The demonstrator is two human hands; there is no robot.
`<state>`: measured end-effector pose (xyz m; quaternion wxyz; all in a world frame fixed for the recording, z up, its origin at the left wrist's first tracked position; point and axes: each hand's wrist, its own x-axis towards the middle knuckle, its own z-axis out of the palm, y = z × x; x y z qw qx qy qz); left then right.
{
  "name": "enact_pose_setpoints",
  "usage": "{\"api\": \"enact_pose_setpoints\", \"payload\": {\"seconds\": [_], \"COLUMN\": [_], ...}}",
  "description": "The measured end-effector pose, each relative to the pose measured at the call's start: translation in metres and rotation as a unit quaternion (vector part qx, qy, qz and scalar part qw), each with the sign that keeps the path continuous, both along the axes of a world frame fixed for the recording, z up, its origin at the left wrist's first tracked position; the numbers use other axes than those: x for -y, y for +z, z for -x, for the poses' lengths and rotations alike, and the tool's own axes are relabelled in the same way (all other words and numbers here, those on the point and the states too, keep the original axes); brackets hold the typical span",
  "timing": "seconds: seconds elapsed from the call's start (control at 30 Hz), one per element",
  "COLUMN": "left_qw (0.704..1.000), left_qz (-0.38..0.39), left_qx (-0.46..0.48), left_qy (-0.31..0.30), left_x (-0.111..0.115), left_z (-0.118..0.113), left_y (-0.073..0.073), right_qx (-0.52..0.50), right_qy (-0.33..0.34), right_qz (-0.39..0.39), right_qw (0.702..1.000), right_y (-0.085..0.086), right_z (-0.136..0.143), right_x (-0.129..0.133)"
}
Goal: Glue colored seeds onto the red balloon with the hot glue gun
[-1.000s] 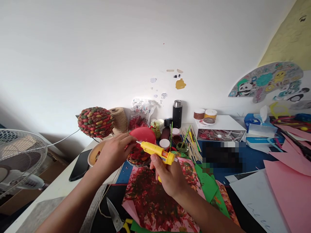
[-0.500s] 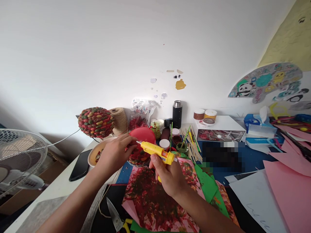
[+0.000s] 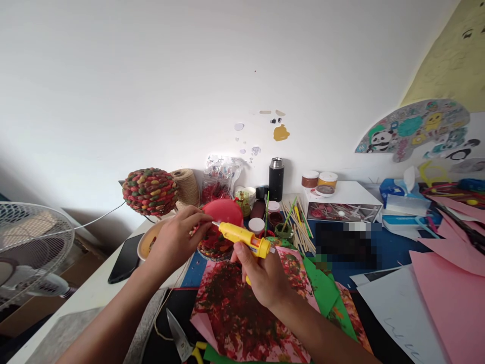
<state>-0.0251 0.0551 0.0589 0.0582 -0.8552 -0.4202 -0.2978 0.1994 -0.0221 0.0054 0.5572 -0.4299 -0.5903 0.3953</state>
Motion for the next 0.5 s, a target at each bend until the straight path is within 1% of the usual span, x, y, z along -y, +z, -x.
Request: {"api": "enact_pose_setpoints", "payload": {"seconds": [0.07, 0.27, 0.37, 0.5], "left_qw": [1.0, 1.0, 1.0, 0.997], "left_qz": [-0.012, -0.008, -0.015, -0.019], "left_qx": [0.011, -0.025, 0.015, 0.067], "left_qy": [0.002, -0.007, 0.01, 0.045], "left_x": [0.001, 0.003, 0.005, 0.009], "left_z": [0.001, 0.002, 0.007, 0.018], "left_y": [-0.001, -0.006, -0.012, -0.027], "right_qx": [0.0, -0.014, -0.024, -0.035], "right_qy": [0.0, 0.001, 0.0, 0.002], "right_qz": [0.0, 0.01, 0.018, 0.029], "right_qw": [1.0, 1.0, 1.0, 0.999], "right_y": [0.0, -0.004, -0.005, -0.005], "right_z": [0.0, 0.001, 0.001, 0.001], "right_x": [0.0, 0.0, -0.001, -0.002]}}
